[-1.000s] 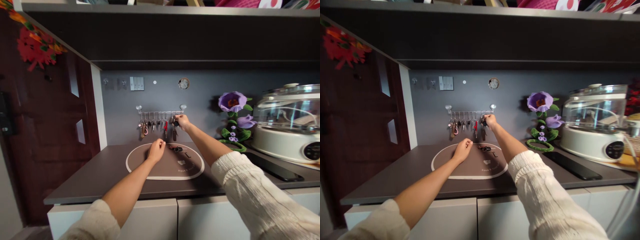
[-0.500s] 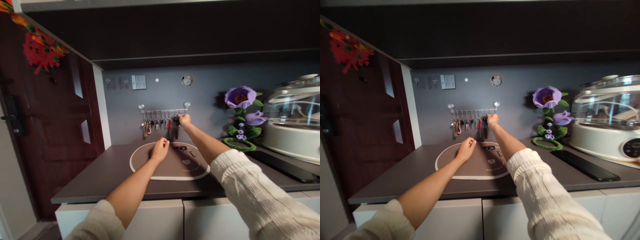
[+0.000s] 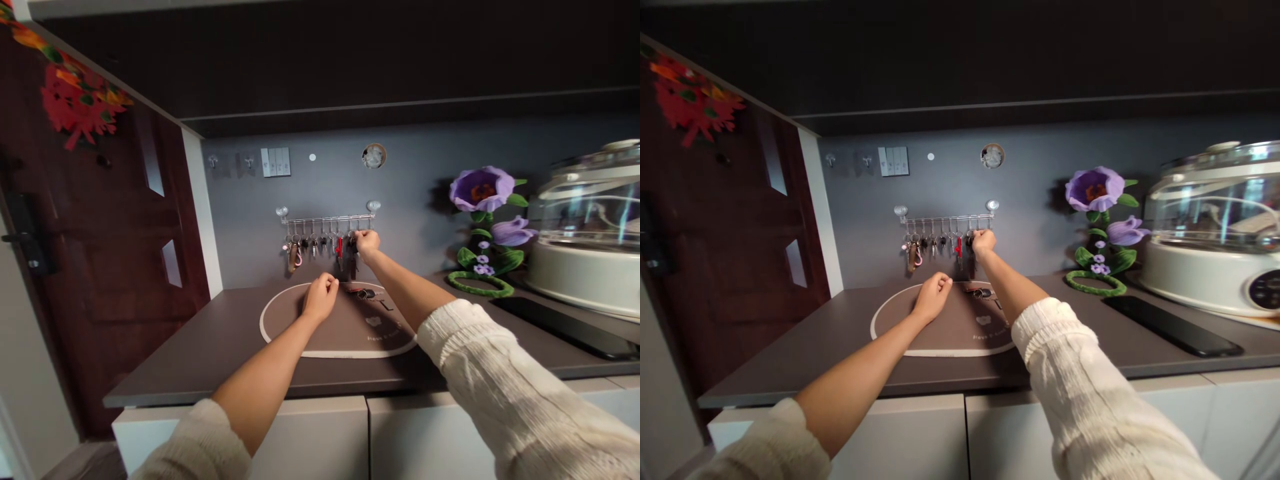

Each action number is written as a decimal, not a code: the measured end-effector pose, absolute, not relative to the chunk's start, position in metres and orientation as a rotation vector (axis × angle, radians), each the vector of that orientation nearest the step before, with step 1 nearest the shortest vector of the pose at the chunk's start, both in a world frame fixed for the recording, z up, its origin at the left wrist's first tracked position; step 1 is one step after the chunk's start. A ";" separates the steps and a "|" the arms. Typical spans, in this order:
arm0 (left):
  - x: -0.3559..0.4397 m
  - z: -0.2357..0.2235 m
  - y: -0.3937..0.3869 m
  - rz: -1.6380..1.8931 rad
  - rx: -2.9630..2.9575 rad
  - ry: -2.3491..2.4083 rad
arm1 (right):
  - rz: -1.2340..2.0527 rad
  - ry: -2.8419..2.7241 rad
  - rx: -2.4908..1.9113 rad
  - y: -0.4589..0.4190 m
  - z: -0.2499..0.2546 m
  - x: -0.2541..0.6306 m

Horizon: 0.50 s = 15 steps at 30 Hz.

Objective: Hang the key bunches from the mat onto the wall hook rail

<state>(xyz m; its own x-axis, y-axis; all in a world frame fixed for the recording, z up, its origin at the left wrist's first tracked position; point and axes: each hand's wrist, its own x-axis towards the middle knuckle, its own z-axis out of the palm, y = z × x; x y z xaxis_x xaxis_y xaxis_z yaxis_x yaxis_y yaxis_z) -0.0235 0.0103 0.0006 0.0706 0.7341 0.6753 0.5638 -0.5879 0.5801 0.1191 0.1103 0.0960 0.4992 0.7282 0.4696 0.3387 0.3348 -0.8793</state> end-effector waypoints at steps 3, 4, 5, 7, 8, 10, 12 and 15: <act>-0.024 0.000 0.010 1.546 2.173 1.338 | 0.353 -1.106 -1.212 0.115 0.092 0.121; -0.024 0.000 0.010 1.545 2.174 1.339 | 0.364 -1.110 -1.195 0.117 0.091 0.121; -0.024 0.000 0.010 1.544 2.175 1.340 | 0.377 -1.112 -1.178 0.119 0.090 0.122; -0.024 0.000 0.011 1.540 2.177 1.337 | 0.406 -1.116 -1.147 0.121 0.089 0.122; -0.024 0.000 0.011 1.539 2.177 1.334 | 0.422 -1.119 -1.133 0.122 0.088 0.122; -0.024 -0.001 0.012 1.540 2.175 1.328 | 0.451 -1.134 -1.110 0.122 0.087 0.123; -0.024 -0.002 0.013 1.541 2.169 1.323 | 0.470 -1.148 -1.087 0.121 0.086 0.124; -0.024 -0.003 0.014 1.532 2.158 1.305 | 0.477 -1.168 -1.061 0.118 0.084 0.128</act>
<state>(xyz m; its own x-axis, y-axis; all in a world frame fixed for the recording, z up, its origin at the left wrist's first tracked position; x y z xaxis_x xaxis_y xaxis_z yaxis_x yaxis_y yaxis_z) -0.0237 0.0138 -0.0030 0.0783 0.7397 0.6683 0.5423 -0.5941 0.5940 0.1279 0.1181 0.0841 0.3687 0.7800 0.5056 0.2028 0.4633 -0.8627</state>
